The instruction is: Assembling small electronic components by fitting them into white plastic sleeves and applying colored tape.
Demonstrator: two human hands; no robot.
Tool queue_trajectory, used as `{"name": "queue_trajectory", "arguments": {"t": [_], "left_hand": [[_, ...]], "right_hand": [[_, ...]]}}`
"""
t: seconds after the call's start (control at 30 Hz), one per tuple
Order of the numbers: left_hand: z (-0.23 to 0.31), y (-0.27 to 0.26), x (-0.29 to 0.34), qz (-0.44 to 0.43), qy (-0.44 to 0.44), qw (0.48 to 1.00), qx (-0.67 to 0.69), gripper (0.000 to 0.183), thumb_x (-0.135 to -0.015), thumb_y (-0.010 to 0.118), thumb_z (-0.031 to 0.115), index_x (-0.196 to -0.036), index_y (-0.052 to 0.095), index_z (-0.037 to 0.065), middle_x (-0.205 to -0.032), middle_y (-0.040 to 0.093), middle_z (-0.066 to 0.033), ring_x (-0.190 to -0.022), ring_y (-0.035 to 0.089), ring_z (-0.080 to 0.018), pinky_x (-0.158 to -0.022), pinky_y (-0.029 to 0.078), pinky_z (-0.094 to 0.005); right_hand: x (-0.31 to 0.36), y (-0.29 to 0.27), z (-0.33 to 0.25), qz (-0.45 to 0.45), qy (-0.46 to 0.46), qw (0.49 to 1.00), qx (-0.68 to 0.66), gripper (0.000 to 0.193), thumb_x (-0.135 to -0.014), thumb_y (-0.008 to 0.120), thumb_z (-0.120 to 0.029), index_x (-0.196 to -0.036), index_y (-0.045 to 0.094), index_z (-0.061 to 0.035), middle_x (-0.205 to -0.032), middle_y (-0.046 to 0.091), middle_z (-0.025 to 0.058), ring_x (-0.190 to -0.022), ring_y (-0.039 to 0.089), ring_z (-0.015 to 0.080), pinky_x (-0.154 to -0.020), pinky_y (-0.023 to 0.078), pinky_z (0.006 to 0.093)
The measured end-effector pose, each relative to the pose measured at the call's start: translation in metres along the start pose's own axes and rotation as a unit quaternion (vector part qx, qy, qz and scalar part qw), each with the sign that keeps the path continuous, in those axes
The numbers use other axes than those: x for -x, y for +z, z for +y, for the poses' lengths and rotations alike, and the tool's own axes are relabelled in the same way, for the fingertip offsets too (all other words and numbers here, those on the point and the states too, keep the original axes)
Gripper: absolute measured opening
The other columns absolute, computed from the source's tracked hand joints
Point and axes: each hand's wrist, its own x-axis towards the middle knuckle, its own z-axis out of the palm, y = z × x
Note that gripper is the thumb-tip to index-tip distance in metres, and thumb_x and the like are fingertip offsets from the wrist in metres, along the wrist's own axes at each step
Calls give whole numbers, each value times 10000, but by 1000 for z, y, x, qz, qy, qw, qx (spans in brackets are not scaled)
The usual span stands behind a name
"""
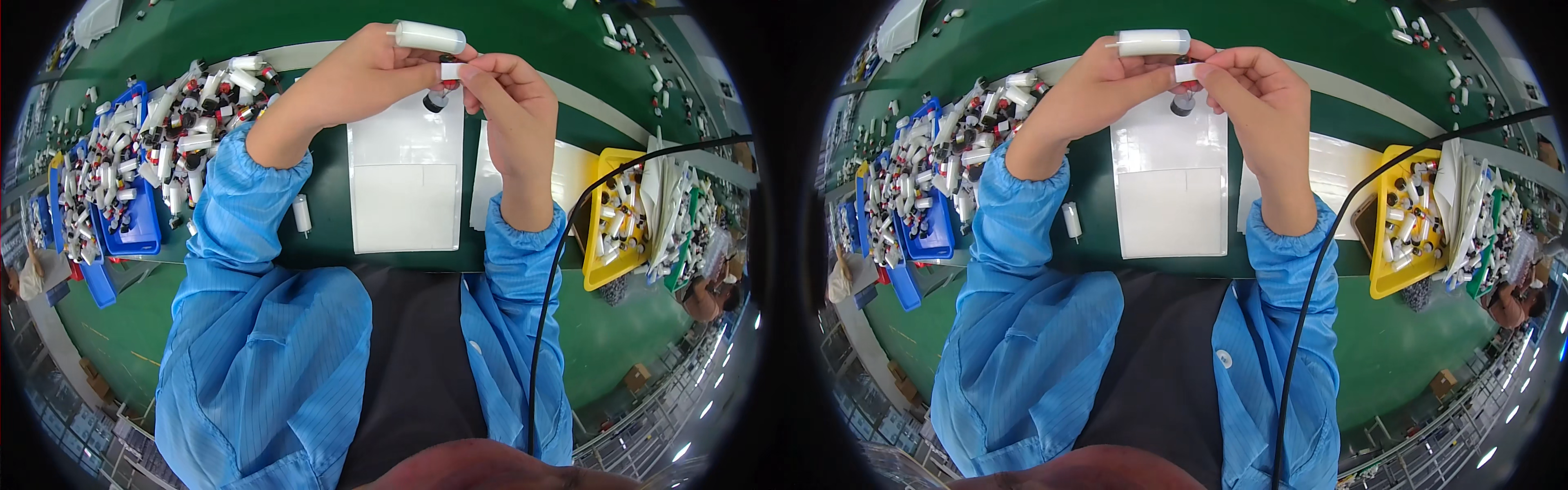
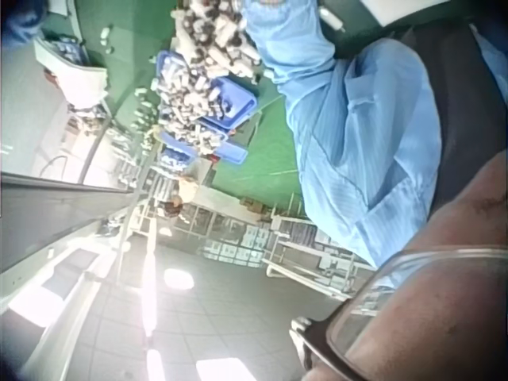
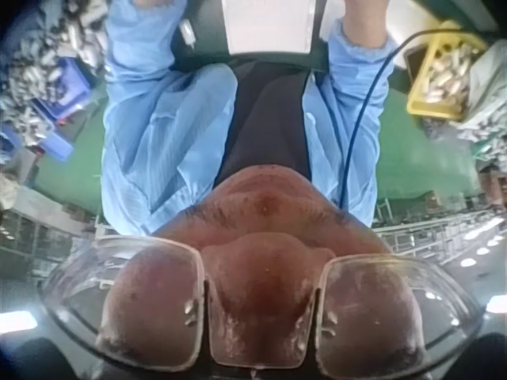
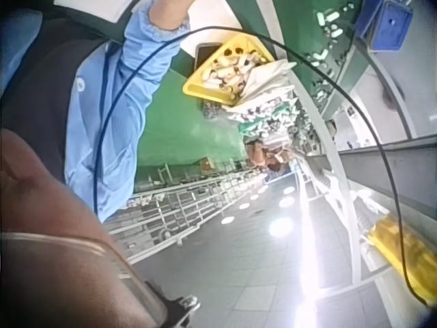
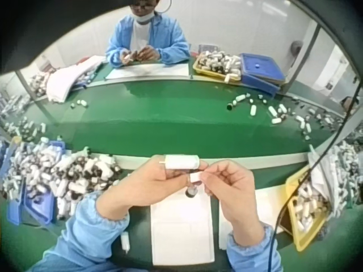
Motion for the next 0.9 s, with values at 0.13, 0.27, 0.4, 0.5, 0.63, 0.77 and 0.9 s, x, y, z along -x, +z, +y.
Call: {"name": "queue_trajectory", "arguments": {"t": [0.13, 0.27, 0.4, 0.5, 0.63, 0.77, 0.9], "left_hand": [[2, -2, 1, -4, -18, 999, -46, 318, -981, 564, 9, -1294, 599, -36, -1142, 697, -105, -989, 671, -161, -905, 551, -296], [0, -3, 0, -13, -12, 999, -48, 340, -977, 564, 0, -1314, 588, -35, -1138, 698, -106, -980, 669, -151, -899, 550, -291], [-2, -5, 2, -42, -16, 999, -19, 333, -985, 568, 18, -1312, 595, -38, -1093, 707, -90, -953, 660, -128, -885, 541, -276], [-2, -1, 3, -39, -12, 999, 27, 314, -997, 567, 38, -1297, 607, -45, -1069, 710, -83, -940, 653, -115, -870, 533, -262], [1, -3, -1, -54, -19, 998, -3, 302, -1004, 573, 58, -1284, 620, -44, -1060, 715, -86, -945, 652, -109, -865, 524, -253], [10, -7, 12, -64, 6, 998, 12, 275, -1002, 589, 80, -1239, 636, -51, -1023, 726, -87, -922, 662, -107, -825, 528, -248], [33, 11, 9, -30, 7, 993, 110, 303, -919, 694, 28, -1207, 641, -54, -1026, 736, -101, -922, 692, -133, -822, 565, -274]], "right_hand": [[3, 3, 0, 18, -16, 999, 42, 111, -887, 711, -38, -977, 681, 20, -923, 716, 90, -737, 628, 88, -665, 504, 214], [7, 11, -1, 19, -53, 997, 57, 103, -888, 712, -13, -972, 667, 25, -986, 723, 106, -796, 671, 107, -732, 540, 222], [9, 12, -1, 28, -43, 995, 80, 94, -892, 706, -2, -969, 661, 30, -984, 723, 105, -816, 681, 112, -755, 547, 222], [12, 13, 0, 36, -49, 995, 81, 90, -888, 716, -13, -950, 667, 30, -988, 715, 93, -811, 672, 103, -742, 540, 220], [7, 1, 8, 11, -160, 973, 166, 206, -854, 754, -24, -1015, 627, -6, -1034, 690, 76, -822, 636, 80, -706, 513, 215], [-1, -5, 15, -63, 14, 997, -53, 426, -846, 765, -73, -1154, 470, -88, -1048, 646, 94, -850, 581, 112, -741, 480, 255], [7, -1, 9, -175, 183, 919, -303, 217, -986, 613, -217, -1099, 534, -50, -872, 556, 19, -847, 555, 116, -748, 458, 281]]}}
